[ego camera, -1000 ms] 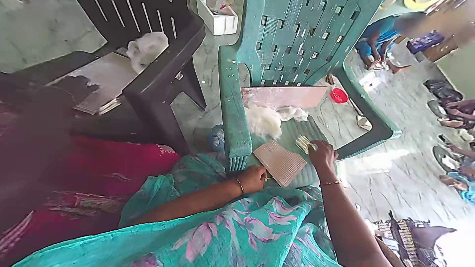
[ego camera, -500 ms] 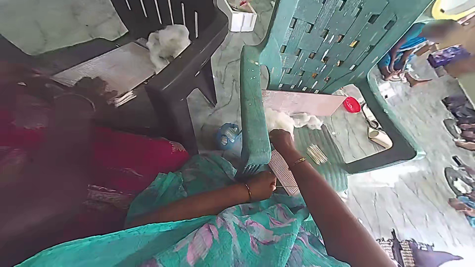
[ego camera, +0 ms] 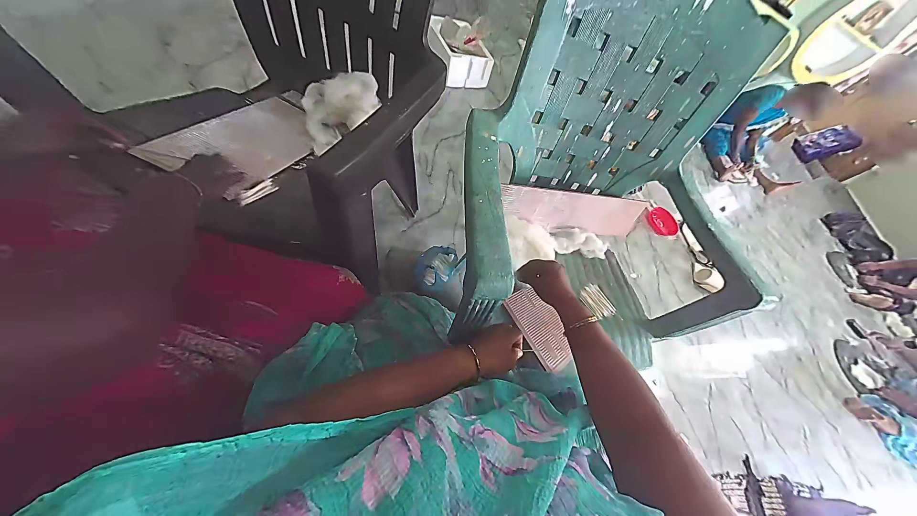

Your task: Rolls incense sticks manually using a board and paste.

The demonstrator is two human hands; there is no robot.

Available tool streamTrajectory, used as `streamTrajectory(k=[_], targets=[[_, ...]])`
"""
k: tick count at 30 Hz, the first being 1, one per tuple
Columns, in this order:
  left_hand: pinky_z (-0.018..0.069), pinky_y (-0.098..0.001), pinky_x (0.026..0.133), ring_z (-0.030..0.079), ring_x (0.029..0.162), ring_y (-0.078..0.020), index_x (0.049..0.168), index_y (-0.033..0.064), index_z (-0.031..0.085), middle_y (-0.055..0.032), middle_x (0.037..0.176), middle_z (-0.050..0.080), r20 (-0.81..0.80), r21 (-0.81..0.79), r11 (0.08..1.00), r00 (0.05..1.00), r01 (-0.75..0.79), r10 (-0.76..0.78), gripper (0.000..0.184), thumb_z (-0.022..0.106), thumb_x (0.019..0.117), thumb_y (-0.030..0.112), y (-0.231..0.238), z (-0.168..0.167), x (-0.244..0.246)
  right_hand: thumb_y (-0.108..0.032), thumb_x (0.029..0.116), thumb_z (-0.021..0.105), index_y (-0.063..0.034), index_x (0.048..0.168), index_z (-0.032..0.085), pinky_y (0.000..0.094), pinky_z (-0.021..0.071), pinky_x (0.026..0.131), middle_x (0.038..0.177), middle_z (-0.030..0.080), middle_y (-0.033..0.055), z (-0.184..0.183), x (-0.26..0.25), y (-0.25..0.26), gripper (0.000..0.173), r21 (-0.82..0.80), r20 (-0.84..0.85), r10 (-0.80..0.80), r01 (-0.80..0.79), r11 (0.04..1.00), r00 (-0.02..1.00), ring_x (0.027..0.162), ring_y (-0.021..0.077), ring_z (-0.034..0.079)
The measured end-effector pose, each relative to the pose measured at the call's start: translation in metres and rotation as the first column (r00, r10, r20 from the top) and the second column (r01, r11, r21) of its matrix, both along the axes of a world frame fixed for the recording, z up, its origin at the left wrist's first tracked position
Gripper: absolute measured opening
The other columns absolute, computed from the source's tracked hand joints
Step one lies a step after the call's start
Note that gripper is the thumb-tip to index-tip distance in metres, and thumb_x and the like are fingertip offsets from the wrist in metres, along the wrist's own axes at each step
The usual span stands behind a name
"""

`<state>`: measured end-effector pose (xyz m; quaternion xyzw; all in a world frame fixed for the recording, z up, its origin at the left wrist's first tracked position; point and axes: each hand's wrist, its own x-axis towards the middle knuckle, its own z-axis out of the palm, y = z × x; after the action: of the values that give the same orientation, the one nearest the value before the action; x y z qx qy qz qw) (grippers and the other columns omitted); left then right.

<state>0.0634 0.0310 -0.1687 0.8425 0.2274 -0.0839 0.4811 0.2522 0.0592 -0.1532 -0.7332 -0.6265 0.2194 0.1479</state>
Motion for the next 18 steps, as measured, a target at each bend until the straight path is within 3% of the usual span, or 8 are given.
streamTrajectory(k=[4,8,11,14,18], targets=[[0.0434,-0.0527,0.107,0.059,0.120,-0.0398,0.123,-0.0102,0.061,-0.0286,0.123,0.063,-0.004,0.031,0.999,1.000,-0.010,0.010,0.032,0.047,0.1079,0.015,0.000,-0.002,0.000,-0.017,0.0965,0.071,-0.0069,0.103,0.078,0.0568,0.0516,0.094,0.102,0.076,0.0126,0.003,0.003,-0.017,0.014,-0.058,-0.056,0.004,-0.007,0.998,0.998,0.101,0.0288,0.071],[0.0443,-0.0528,0.105,0.060,0.117,-0.0395,0.122,-0.0099,0.061,-0.0283,0.120,0.063,0.013,0.057,0.998,1.000,-0.029,0.029,0.032,0.048,0.1078,0.015,-0.002,-0.006,0.000,-0.018,0.0978,0.070,-0.0055,0.108,0.077,0.0506,0.0532,0.093,0.105,0.076,0.0119,0.008,-0.004,-0.037,0.017,0.080,-0.211,-0.203,0.224,0.971,0.956,0.100,0.0245,0.070],[0.0446,-0.0526,0.104,0.061,0.114,-0.0393,0.122,-0.0103,0.060,-0.0283,0.118,0.063,0.036,0.077,0.996,0.998,-0.052,0.049,0.031,0.049,0.1077,0.014,-0.004,-0.007,-0.002,-0.009,0.0979,0.068,0.0011,0.111,0.070,0.0372,0.0524,0.083,0.102,0.071,0.0118,0.011,-0.006,-0.052,0.017,0.144,-0.533,-0.282,0.414,0.899,0.798,0.089,0.0161,0.064],[0.0455,-0.0514,0.103,0.061,0.114,-0.0389,0.123,-0.0100,0.060,-0.0286,0.118,0.063,0.053,0.094,0.992,0.996,-0.079,0.075,0.031,0.048,0.1080,0.014,-0.006,-0.011,-0.004,-0.002,0.1004,0.059,0.0019,0.117,0.063,0.0369,0.0532,0.082,0.106,0.066,0.0113,0.016,-0.003,-0.068,0.017,0.085,-0.790,-0.275,0.542,0.836,0.549,0.092,0.0174,0.063],[0.0481,-0.0501,0.102,0.063,0.112,-0.0369,0.126,-0.0078,0.058,-0.0270,0.120,0.063,0.047,0.098,0.987,0.992,-0.125,0.121,0.033,0.046,0.1091,0.017,-0.010,-0.012,-0.005,0.001,0.1024,0.052,-0.0031,0.113,0.059,0.0351,0.0555,0.079,0.097,0.067,0.0068,0.026,0.002,-0.093,0.013,0.041,-0.931,-0.193,0.615,0.788,0.309,0.088,0.0162,0.066]])
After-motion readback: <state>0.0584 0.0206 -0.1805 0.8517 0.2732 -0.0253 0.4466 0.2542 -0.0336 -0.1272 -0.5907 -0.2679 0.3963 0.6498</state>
